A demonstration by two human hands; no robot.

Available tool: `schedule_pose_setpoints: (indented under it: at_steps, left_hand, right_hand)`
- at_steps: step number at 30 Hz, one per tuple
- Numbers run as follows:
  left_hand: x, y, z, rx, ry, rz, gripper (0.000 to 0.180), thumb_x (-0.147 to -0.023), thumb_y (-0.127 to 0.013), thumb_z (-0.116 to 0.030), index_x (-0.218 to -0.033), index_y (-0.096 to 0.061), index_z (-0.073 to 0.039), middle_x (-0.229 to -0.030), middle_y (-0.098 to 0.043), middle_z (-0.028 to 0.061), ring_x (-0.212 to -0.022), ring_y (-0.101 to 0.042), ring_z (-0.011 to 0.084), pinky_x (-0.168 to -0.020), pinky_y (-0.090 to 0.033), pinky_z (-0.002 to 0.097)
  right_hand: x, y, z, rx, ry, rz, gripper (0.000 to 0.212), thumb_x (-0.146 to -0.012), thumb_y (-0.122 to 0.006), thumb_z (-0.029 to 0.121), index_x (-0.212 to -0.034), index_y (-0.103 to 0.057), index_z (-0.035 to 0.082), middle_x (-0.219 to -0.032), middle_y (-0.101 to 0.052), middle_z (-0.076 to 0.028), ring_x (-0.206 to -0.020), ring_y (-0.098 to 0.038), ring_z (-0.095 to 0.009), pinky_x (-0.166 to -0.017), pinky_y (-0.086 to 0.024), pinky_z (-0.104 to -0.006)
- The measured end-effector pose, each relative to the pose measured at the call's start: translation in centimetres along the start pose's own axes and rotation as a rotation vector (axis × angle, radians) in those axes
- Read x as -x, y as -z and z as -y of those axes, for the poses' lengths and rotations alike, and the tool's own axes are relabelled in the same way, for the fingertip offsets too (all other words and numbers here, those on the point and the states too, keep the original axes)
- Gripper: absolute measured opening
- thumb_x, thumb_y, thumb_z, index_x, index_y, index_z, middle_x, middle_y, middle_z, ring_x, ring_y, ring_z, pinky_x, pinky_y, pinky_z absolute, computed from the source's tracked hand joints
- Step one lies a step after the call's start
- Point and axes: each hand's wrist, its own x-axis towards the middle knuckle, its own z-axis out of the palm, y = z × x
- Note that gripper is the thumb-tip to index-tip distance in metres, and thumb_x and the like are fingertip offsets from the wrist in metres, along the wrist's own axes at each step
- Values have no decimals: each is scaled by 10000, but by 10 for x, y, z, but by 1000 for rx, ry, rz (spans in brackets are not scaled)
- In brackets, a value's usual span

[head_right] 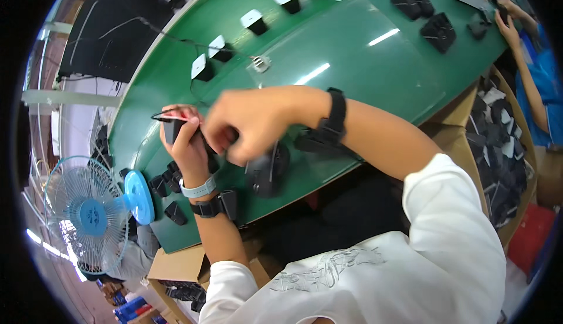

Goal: Assembling and testing computer mice components at a factory assembly line station.

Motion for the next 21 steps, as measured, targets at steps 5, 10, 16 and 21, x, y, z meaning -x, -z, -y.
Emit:
schedule_pose_setpoints:
  at_steps: [5,10,16,21]
  left_hand:
    - [-2,-21,-1,-565,-178,122,250,-771,-706,-22,-968,-554,-3,-798,-564,75,-738,-526,156,-646,-473,310]
    - [12,-40,-31,-1159,-253,-12,277,-781,-734,-103,-978,-572,5,-794,-623,263,-715,-607,473,-645,-497,465]
    - [84,-28,-36,-1137,-83,-389,425,-738,-765,-112,-1057,-519,21,-898,-632,266,-851,-652,458,-760,-524,453]
    - [165,80,-44,-1673,153,-501,565,-771,-844,-307,-1114,-547,31,-985,-615,240,-943,-609,452,-840,-498,499]
  right_hand:
    - [-19,-7,-7,47,77,-645,253,-829,-793,209,-888,-664,-1,-830,-658,-81,-739,-650,-191,-690,-520,-303]
    - [-34,-20,-18,-112,-79,-776,139,-921,-714,128,-947,-703,-8,-889,-713,-112,-823,-673,-118,-740,-549,-293]
    - [-11,16,-31,-377,-29,-914,244,-1046,-584,243,-999,-637,9,-842,-680,-57,-763,-655,-121,-668,-520,-243]
    - [-25,-2,-23,-306,-68,-769,222,-1020,-639,225,-998,-657,6,-811,-663,-30,-723,-618,-96,-651,-502,-244]
